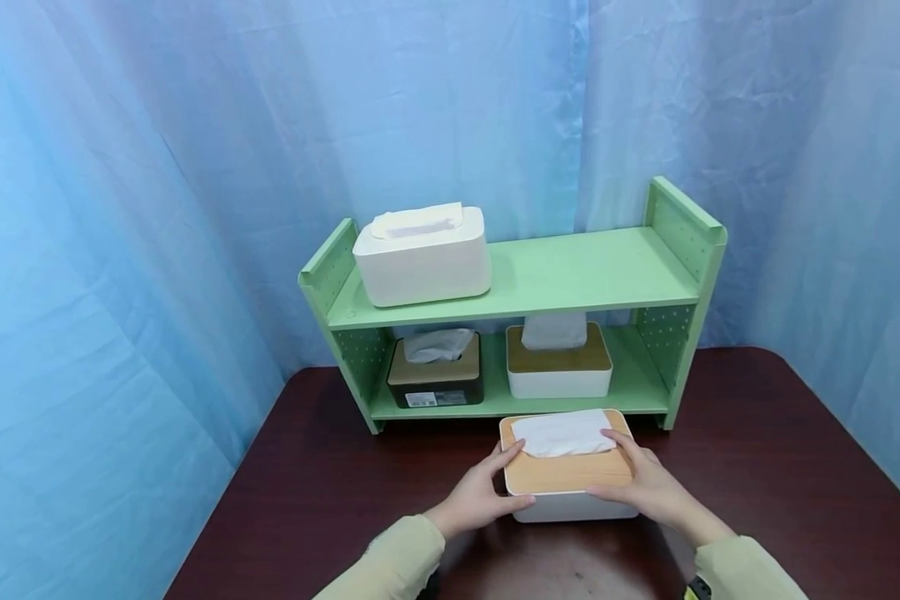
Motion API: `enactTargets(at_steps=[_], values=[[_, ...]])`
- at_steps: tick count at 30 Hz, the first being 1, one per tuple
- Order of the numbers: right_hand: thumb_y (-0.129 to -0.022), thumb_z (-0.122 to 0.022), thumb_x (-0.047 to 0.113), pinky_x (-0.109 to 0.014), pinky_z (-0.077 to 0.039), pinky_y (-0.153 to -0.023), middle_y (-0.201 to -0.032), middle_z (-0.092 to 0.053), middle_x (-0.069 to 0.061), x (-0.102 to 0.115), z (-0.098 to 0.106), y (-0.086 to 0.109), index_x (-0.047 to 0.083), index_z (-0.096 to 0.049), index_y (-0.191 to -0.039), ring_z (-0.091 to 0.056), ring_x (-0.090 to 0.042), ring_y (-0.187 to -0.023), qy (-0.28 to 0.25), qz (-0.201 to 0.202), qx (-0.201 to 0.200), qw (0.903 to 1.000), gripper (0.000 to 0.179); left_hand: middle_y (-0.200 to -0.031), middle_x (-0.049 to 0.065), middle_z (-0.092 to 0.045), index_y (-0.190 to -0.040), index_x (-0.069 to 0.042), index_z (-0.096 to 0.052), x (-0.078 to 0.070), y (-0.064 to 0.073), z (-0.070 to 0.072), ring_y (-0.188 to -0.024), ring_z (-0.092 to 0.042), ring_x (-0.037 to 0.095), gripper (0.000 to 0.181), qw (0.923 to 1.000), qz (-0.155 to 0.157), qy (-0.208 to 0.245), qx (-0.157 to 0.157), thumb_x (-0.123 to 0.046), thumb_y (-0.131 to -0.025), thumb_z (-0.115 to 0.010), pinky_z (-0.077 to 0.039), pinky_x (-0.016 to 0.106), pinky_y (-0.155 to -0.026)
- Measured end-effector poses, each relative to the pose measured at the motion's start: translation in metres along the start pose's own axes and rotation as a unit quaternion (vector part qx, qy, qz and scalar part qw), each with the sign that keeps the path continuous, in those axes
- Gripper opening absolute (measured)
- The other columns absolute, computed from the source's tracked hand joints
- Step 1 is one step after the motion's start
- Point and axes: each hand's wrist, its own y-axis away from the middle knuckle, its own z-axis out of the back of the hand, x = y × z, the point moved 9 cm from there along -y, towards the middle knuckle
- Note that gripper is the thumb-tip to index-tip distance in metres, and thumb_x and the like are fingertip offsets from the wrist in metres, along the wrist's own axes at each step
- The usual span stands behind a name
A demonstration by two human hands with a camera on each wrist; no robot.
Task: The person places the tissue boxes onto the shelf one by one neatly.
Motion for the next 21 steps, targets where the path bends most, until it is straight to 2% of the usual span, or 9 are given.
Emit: enactTargets(at_steps=[4, 10, 16, 21], values=[[-0.080, -0.073, 0.039, -0.058, -0.042, -0.087, -0.139, -0.032, -0.040, 0.006, -0.003, 0.001, 0.000, -0.027, -0.145, -0.042, -0.054, -0.121, 0.012, 0.015, -0.016, 0.9997, 0.089, -0.153, 0.018, -0.027, -0.145, -0.029, -0.038, 0.005, 0.002, 0.005, -0.141, -0.028, 0.033, 0.077, 0.9999, -0.005, 0.015, -0.001, -0.034, -0.079, -0.077, -0.035, 0.043, -0.108], [-0.081, -0.071, 0.045, -0.056, -0.044, -0.085, -0.141, -0.034, -0.037, 0.002, -0.005, 0.002, 0.009, -0.029, -0.148, -0.048, -0.050, -0.118, 0.013, -0.001, -0.016, 0.9998, 0.087, -0.152, 0.017, -0.028, -0.145, -0.025, -0.040, 0.007, 0.003, 0.014, -0.141, -0.027, 0.032, 0.077, 0.9997, -0.017, 0.014, -0.004, -0.032, -0.079, -0.077, -0.033, 0.044, -0.109], [-0.077, -0.077, 0.037, -0.049, -0.046, -0.084, -0.138, -0.042, -0.032, 0.005, 0.002, 0.001, 0.008, -0.041, -0.142, -0.052, -0.044, -0.116, 0.000, 0.052, -0.038, 0.9979, 0.080, -0.153, 0.018, -0.028, -0.145, -0.024, -0.040, 0.010, 0.004, 0.020, -0.141, -0.026, 0.032, 0.076, 0.9998, -0.017, 0.010, -0.001, -0.032, -0.079, -0.077, -0.032, 0.044, -0.110], [-0.074, -0.080, 0.031, -0.035, -0.048, -0.079, -0.134, -0.049, -0.028, 0.008, 0.003, 0.000, 0.006, -0.046, -0.138, -0.056, -0.034, -0.112, 0.007, 0.080, -0.042, 0.9959, 0.077, -0.153, 0.017, -0.027, -0.144, -0.023, -0.042, 0.013, 0.006, 0.020, -0.142, -0.026, 0.030, 0.075, 0.9994, -0.016, 0.032, 0.000, -0.029, -0.078, -0.078, -0.031, 0.044, -0.111]])
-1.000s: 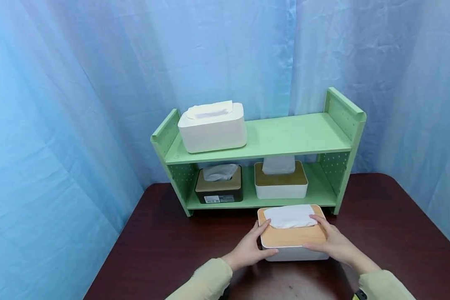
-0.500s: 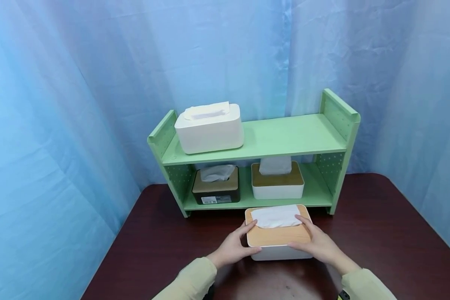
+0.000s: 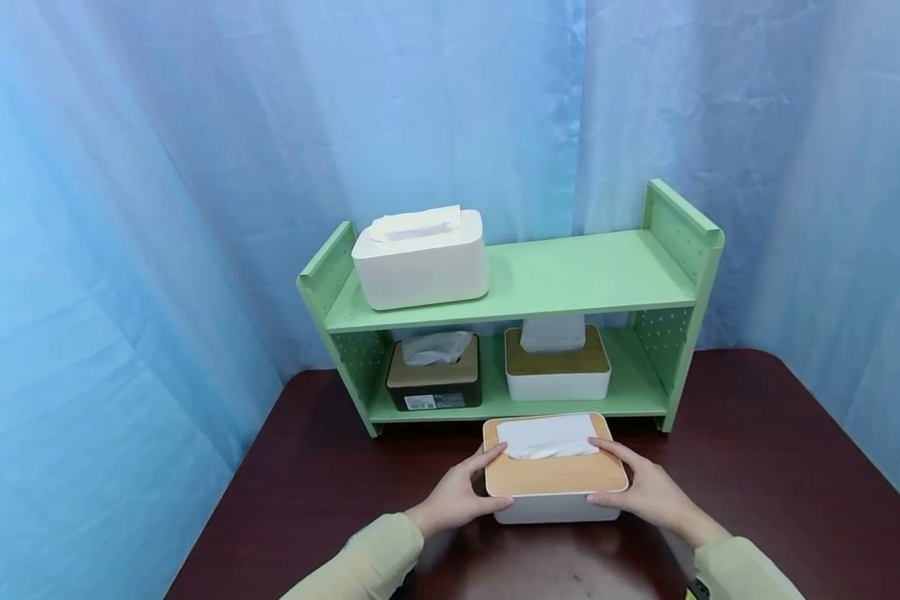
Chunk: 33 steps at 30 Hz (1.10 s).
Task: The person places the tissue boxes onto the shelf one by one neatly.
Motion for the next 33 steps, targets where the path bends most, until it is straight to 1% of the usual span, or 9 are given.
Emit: enactTargets(at_steps=[4, 11, 13, 15, 19, 23, 26, 30, 33], values=[[-0.073, -0.081, 0.032, -0.027, -0.047, -0.078, -0.135, -0.050, -0.026, 0.000, -0.001, 0.000, 0.007, -0.048, -0.137, -0.055, -0.022, -0.110, -0.003, -0.002, -0.001, 1.0000, 0.075, -0.152, 0.017, -0.029, -0.143, -0.023, -0.044, 0.002, 0.002, 0.001, -0.142, -0.025, 0.030, 0.075, 0.9999, 0.000, 0.017, -0.004, -0.028, -0.077, -0.079, -0.030, 0.042, -0.111], [-0.071, -0.083, 0.030, -0.023, -0.046, -0.079, -0.132, -0.053, -0.024, 0.005, 0.001, 0.002, 0.007, -0.052, -0.133, -0.050, 0.002, -0.106, -0.009, 0.018, -0.018, 0.9996, 0.072, -0.151, 0.016, -0.031, -0.142, -0.022, -0.046, 0.001, 0.007, 0.004, -0.141, -0.026, 0.030, 0.074, 0.9996, 0.004, 0.028, -0.005, -0.028, -0.076, -0.080, -0.032, 0.042, -0.110], [-0.071, -0.083, 0.030, -0.023, -0.047, -0.078, -0.132, -0.053, -0.024, 0.007, 0.002, 0.002, 0.007, -0.052, -0.134, -0.052, -0.001, -0.107, -0.011, 0.017, -0.019, 0.9996, 0.073, -0.151, 0.015, -0.031, -0.141, -0.022, -0.046, -0.003, 0.007, 0.006, -0.141, -0.026, 0.029, 0.074, 0.9997, 0.002, 0.025, -0.006, -0.028, -0.076, -0.080, -0.031, 0.042, -0.111], [-0.072, -0.082, 0.029, -0.022, -0.047, -0.077, -0.132, -0.051, -0.027, 0.009, 0.003, 0.001, 0.006, -0.050, -0.135, -0.054, -0.009, -0.109, -0.018, 0.015, -0.015, 0.9996, 0.074, -0.151, 0.014, -0.032, -0.142, -0.021, -0.046, -0.006, 0.007, 0.010, -0.142, -0.025, 0.029, 0.075, 0.9997, -0.002, 0.022, -0.006, -0.029, -0.076, -0.080, -0.031, 0.042, -0.111], [-0.074, -0.081, 0.030, -0.021, -0.048, -0.075, -0.134, -0.049, -0.028, 0.015, 0.008, 0.001, 0.007, -0.048, -0.137, -0.054, -0.010, -0.109, -0.034, 0.006, -0.011, 0.9993, 0.075, -0.151, 0.012, -0.033, -0.142, -0.021, -0.045, -0.016, 0.008, 0.019, -0.142, -0.026, 0.028, 0.075, 0.9999, -0.006, 0.008, -0.007, -0.031, -0.076, -0.080, -0.032, 0.043, -0.110], [-0.075, -0.081, 0.029, -0.020, -0.048, -0.073, -0.135, -0.047, -0.029, 0.028, 0.023, 0.001, 0.006, -0.046, -0.139, -0.052, 0.001, -0.104, -0.046, 0.012, -0.018, 0.9987, 0.076, -0.153, 0.014, -0.030, -0.143, -0.022, -0.044, -0.036, 0.009, 0.033, -0.141, -0.028, 0.028, 0.076, 0.9997, -0.019, -0.011, -0.010, -0.032, -0.076, -0.079, -0.036, 0.041, -0.108], [-0.075, -0.081, 0.029, -0.020, -0.048, -0.071, -0.134, -0.048, -0.030, 0.045, 0.041, 0.000, 0.006, -0.046, -0.139, -0.053, -0.001, -0.101, -0.032, 0.021, -0.034, 0.9987, 0.077, -0.154, 0.018, -0.023, -0.143, -0.021, -0.043, -0.057, 0.010, 0.045, -0.140, -0.030, 0.027, 0.076, 0.9991, -0.041, -0.007, -0.014, -0.029, -0.077, -0.079, -0.044, 0.032, -0.101], [-0.074, -0.081, 0.028, -0.019, -0.046, -0.068, -0.133, -0.048, -0.031, 0.072, 0.073, 0.001, 0.007, -0.045, -0.141, -0.053, 0.003, -0.094, -0.007, 0.025, -0.059, 0.9979, 0.078, -0.157, 0.018, -0.013, -0.144, -0.020, -0.041, -0.093, 0.011, 0.063, -0.136, -0.038, 0.025, 0.077, 0.9969, -0.072, 0.028, -0.017, -0.021, -0.077, -0.079, -0.051, 0.019, -0.084], [-0.075, -0.081, 0.024, -0.019, -0.046, -0.064, -0.128, -0.051, -0.033, 0.093, 0.099, 0.002, 0.007, -0.043, -0.142, -0.052, 0.008, -0.087, 0.000, 0.034, -0.079, 0.9963, 0.079, -0.158, 0.016, -0.009, -0.144, -0.020, -0.041, -0.124, 0.012, 0.080, -0.135, -0.039, 0.022, 0.078, 0.9940, -0.101, 0.034, -0.025, -0.019, -0.077, -0.079, -0.051, 0.019, -0.083]])
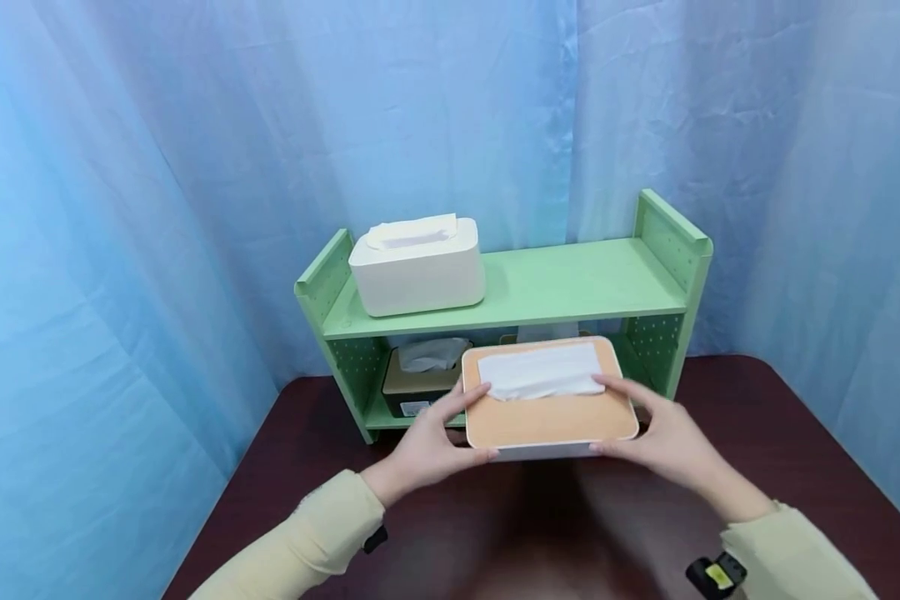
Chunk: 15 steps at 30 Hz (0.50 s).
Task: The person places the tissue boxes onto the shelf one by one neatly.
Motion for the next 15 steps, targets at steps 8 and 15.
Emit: enactTargets(at_steps=[8, 15], values=[[-0.078, -0.078, 0.018, -0.019, -0.045, -0.058, -0.125, -0.049, -0.038, 0.036, 0.063, -0.017, 0.021, -0.035, -0.148, -0.048, 0.017, -0.085, 0.006, 0.012, -0.018, 0.9997, 0.082, -0.159, 0.005, -0.008, -0.146, -0.021, -0.039, -0.073, -0.021, 0.031, -0.139, -0.033, 0.017, 0.079, 0.9969, -0.062, -0.048, -0.010, -0.020, -0.078, -0.079, -0.052, 0.021, -0.083], [-0.081, -0.075, 0.015, -0.009, -0.042, -0.064, -0.141, -0.036, -0.030, 0.040, 0.091, -0.033, 0.028, -0.035, -0.147, -0.039, 0.022, -0.091, 0.003, 0.017, -0.027, 0.9995, 0.079, -0.159, 0.010, -0.012, -0.145, -0.022, -0.039, -0.095, -0.051, 0.040, -0.142, -0.026, 0.017, 0.078, 0.9958, -0.063, -0.066, -0.006, -0.022, -0.078, -0.079, -0.053, 0.021, -0.082]])
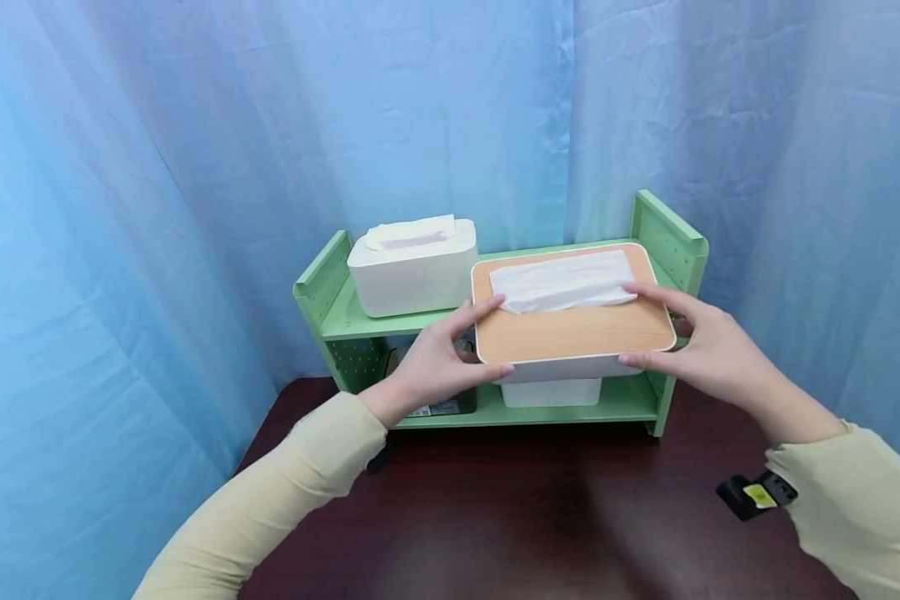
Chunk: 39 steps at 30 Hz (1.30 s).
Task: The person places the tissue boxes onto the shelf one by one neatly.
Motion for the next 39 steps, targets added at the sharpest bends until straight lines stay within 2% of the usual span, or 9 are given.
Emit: enactTargets(at_steps=[4, 7, 11, 16, 20, 22, 28, 35, 39], values=[[-0.083, -0.074, 0.019, -0.008, -0.040, -0.066, -0.145, -0.033, -0.028, -0.007, 0.001, -0.008, 0.030, -0.033, -0.148, -0.042, 0.014, -0.098, 0.002, -0.023, 0.003, 0.9997, 0.077, -0.157, 0.009, -0.022, -0.145, -0.024, -0.040, 0.005, -0.015, 0.002, -0.145, -0.018, 0.017, 0.077, 0.9994, 0.002, -0.034, 0.001, -0.027, -0.078, -0.078, -0.045, 0.026, -0.098], [-0.084, -0.073, 0.023, -0.008, -0.038, -0.067, -0.147, -0.031, -0.027, -0.011, -0.002, -0.014, 0.029, -0.031, -0.149, -0.049, -0.012, -0.114, 0.005, -0.043, 0.012, 0.9990, 0.077, -0.156, 0.004, -0.027, -0.145, -0.025, -0.040, 0.010, -0.021, 0.002, -0.146, -0.012, 0.013, 0.076, 0.9994, 0.009, -0.034, 0.003, -0.028, -0.078, -0.078, -0.041, 0.028, -0.103], [-0.085, -0.072, 0.027, -0.007, -0.036, -0.068, -0.149, -0.029, -0.026, -0.014, -0.005, -0.020, 0.027, -0.029, -0.150, -0.042, -0.041, -0.121, 0.005, -0.061, 0.023, 0.9979, 0.078, -0.156, 0.003, -0.024, -0.145, -0.027, -0.040, 0.019, -0.026, 0.002, -0.146, -0.013, 0.011, 0.077, 0.9996, 0.026, -0.007, 0.002, -0.027, -0.078, -0.078, -0.042, 0.029, -0.102], [-0.086, -0.070, 0.030, -0.009, -0.038, -0.067, -0.150, -0.026, -0.026, -0.013, -0.002, -0.029, 0.025, -0.027, -0.151, -0.040, -0.042, -0.124, 0.003, -0.071, 0.032, 0.9970, 0.078, -0.154, 0.002, -0.030, -0.145, -0.027, -0.040, 0.019, -0.036, 0.007, -0.144, -0.022, 0.014, 0.075, 0.9993, 0.036, -0.003, 0.000, -0.029, -0.079, -0.077, -0.036, 0.032, -0.108], [-0.088, -0.067, 0.033, -0.016, -0.049, -0.068, -0.150, -0.024, -0.029, -0.012, 0.002, -0.040, 0.021, -0.022, -0.152, -0.053, -0.022, -0.113, 0.002, -0.088, 0.061, 0.9942, 0.079, -0.151, 0.000, -0.037, -0.145, -0.025, -0.041, 0.017, -0.048, 0.012, -0.138, -0.036, 0.015, 0.073, 0.9986, 0.051, 0.009, 0.009, -0.028, -0.080, -0.076, -0.036, 0.029, -0.107], [-0.090, -0.064, 0.034, -0.024, -0.054, -0.072, -0.150, -0.023, -0.031, -0.010, 0.002, -0.046, 0.019, -0.019, -0.153, -0.055, -0.021, -0.112, -0.003, -0.093, 0.081, 0.9924, 0.079, -0.150, 0.000, -0.038, -0.145, -0.025, -0.041, 0.018, -0.053, 0.015, -0.134, -0.041, 0.018, 0.072, 0.9973, 0.067, 0.025, 0.017, -0.027, -0.081, -0.075, -0.041, 0.029, -0.104], [-0.096, -0.053, 0.035, -0.049, -0.053, -0.083, -0.150, -0.010, -0.035, -0.004, 0.002, -0.060, 0.013, -0.008, -0.154, -0.034, -0.049, -0.127, -0.036, -0.096, 0.143, 0.9843, 0.077, -0.153, 0.003, -0.031, -0.146, -0.029, -0.037, 0.025, -0.066, 0.018, -0.120, -0.056, 0.024, 0.069, 0.9884, 0.119, 0.074, 0.059, -0.027, -0.086, -0.070, -0.056, 0.031, -0.075], [-0.097, -0.048, 0.039, -0.051, -0.051, -0.085, -0.151, -0.006, -0.031, 0.000, 0.001, -0.074, 0.015, 0.001, -0.154, -0.034, -0.049, -0.127, -0.067, -0.113, 0.193, 0.9723, 0.079, -0.157, 0.004, -0.024, -0.148, -0.024, -0.034, 0.026, -0.076, 0.020, -0.135, -0.040, 0.024, 0.067, 0.9819, 0.143, 0.103, 0.071, -0.026, -0.089, -0.066, -0.055, 0.042, -0.081], [-0.098, -0.047, 0.042, -0.051, -0.049, -0.088, -0.150, -0.008, -0.031, -0.004, -0.001, -0.079, 0.017, 0.008, -0.153, -0.034, -0.051, -0.128, -0.078, -0.138, 0.204, 0.9660, 0.082, -0.155, 0.005, -0.027, -0.148, -0.023, -0.034, 0.024, -0.080, 0.019, -0.132, -0.044, 0.024, 0.065, 0.9833, 0.146, 0.094, 0.057, -0.027, -0.090, -0.064, -0.054, 0.043, -0.083]])
